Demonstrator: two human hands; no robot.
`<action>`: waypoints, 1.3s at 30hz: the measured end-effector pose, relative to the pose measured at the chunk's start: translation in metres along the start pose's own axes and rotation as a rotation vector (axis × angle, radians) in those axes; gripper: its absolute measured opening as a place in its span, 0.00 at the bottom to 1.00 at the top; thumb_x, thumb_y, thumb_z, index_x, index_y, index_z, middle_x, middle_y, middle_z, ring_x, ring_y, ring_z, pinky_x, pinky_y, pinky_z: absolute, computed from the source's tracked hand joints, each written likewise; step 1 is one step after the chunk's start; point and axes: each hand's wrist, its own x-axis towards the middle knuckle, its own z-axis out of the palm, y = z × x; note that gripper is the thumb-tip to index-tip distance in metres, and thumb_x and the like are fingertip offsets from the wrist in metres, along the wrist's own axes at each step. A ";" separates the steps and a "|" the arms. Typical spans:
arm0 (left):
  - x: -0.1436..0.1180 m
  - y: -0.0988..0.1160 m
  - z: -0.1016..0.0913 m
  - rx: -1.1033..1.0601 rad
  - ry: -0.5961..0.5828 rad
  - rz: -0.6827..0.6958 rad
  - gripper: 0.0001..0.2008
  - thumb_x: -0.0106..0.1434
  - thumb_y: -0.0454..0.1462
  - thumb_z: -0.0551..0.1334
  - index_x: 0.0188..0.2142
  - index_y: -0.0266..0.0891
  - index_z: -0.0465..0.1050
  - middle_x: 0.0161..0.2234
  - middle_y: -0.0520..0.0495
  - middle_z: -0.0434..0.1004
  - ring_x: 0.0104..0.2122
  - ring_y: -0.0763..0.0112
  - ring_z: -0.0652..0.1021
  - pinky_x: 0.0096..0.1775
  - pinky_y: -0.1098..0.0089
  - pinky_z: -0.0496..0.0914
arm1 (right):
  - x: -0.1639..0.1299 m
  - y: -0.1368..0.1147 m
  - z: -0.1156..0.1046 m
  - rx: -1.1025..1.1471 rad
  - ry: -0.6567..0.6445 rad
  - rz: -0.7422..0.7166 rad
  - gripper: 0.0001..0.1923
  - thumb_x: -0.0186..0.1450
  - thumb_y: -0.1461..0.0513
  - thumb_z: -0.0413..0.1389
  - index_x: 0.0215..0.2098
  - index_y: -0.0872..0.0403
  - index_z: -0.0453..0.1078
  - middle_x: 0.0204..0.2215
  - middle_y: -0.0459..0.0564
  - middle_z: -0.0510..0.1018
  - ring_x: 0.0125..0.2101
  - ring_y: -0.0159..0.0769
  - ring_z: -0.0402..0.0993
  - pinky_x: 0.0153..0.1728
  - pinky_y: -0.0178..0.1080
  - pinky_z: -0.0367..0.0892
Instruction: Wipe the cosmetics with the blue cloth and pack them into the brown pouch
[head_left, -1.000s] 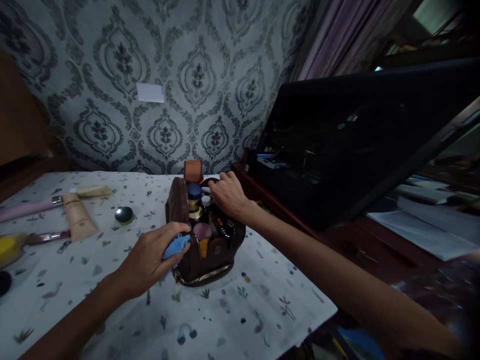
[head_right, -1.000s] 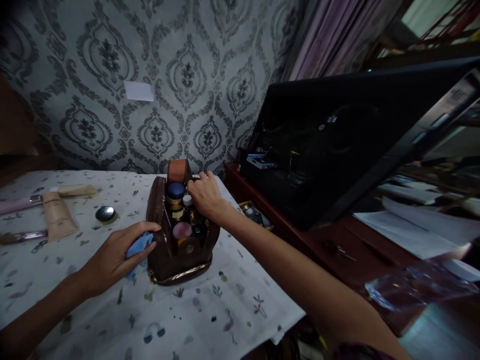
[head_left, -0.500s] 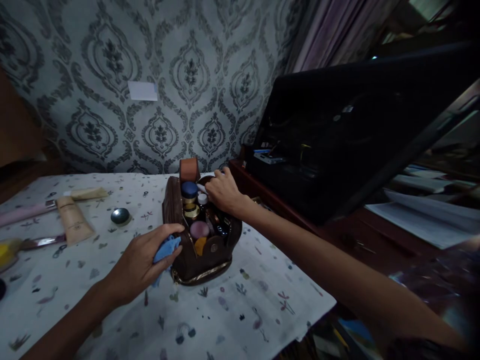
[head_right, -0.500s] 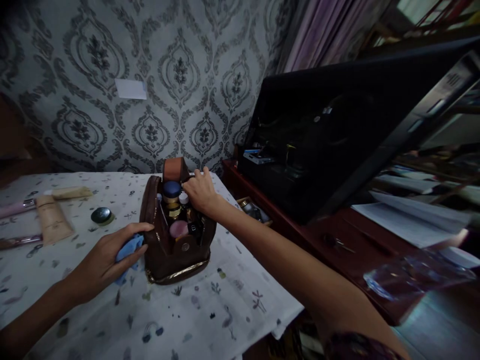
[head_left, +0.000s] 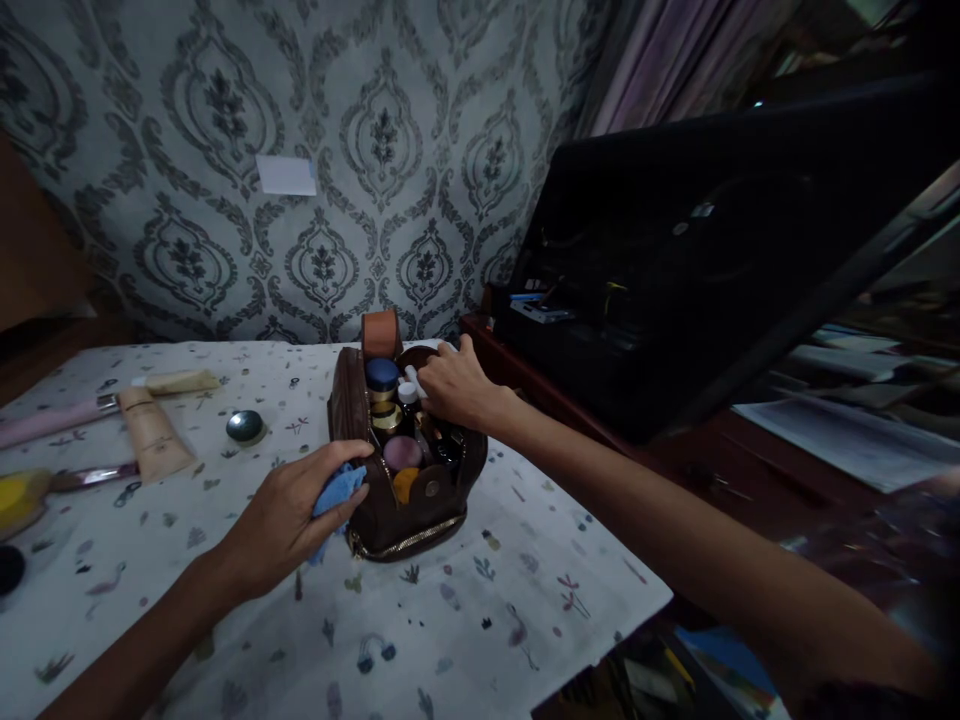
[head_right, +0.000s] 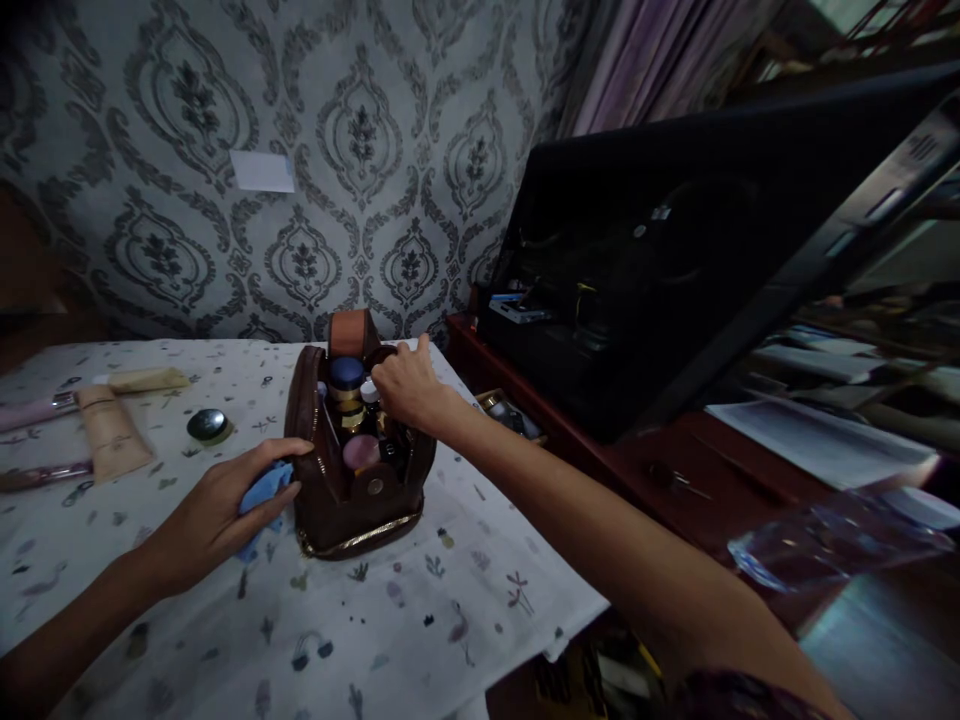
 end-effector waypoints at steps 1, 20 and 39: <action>0.000 0.000 0.000 0.003 -0.001 0.004 0.17 0.72 0.47 0.51 0.57 0.49 0.64 0.48 0.48 0.79 0.42 0.64 0.81 0.38 0.70 0.74 | 0.000 0.000 -0.001 0.007 -0.005 0.000 0.12 0.65 0.63 0.54 0.44 0.58 0.76 0.43 0.63 0.80 0.50 0.55 0.69 0.50 0.56 0.53; -0.005 -0.005 -0.006 0.096 0.018 0.021 0.20 0.71 0.51 0.53 0.56 0.46 0.68 0.49 0.46 0.79 0.46 0.62 0.80 0.45 0.70 0.73 | -0.080 -0.035 -0.018 0.606 0.107 -0.396 0.15 0.72 0.56 0.52 0.35 0.58 0.74 0.35 0.53 0.78 0.39 0.38 0.71 0.44 0.38 0.60; -0.006 -0.007 -0.003 0.087 -0.020 -0.005 0.19 0.72 0.45 0.52 0.58 0.45 0.66 0.49 0.45 0.79 0.43 0.63 0.81 0.41 0.71 0.75 | -0.004 -0.056 -0.014 0.393 -0.210 -0.213 0.12 0.64 0.72 0.52 0.41 0.61 0.76 0.38 0.63 0.82 0.41 0.46 0.80 0.36 0.38 0.71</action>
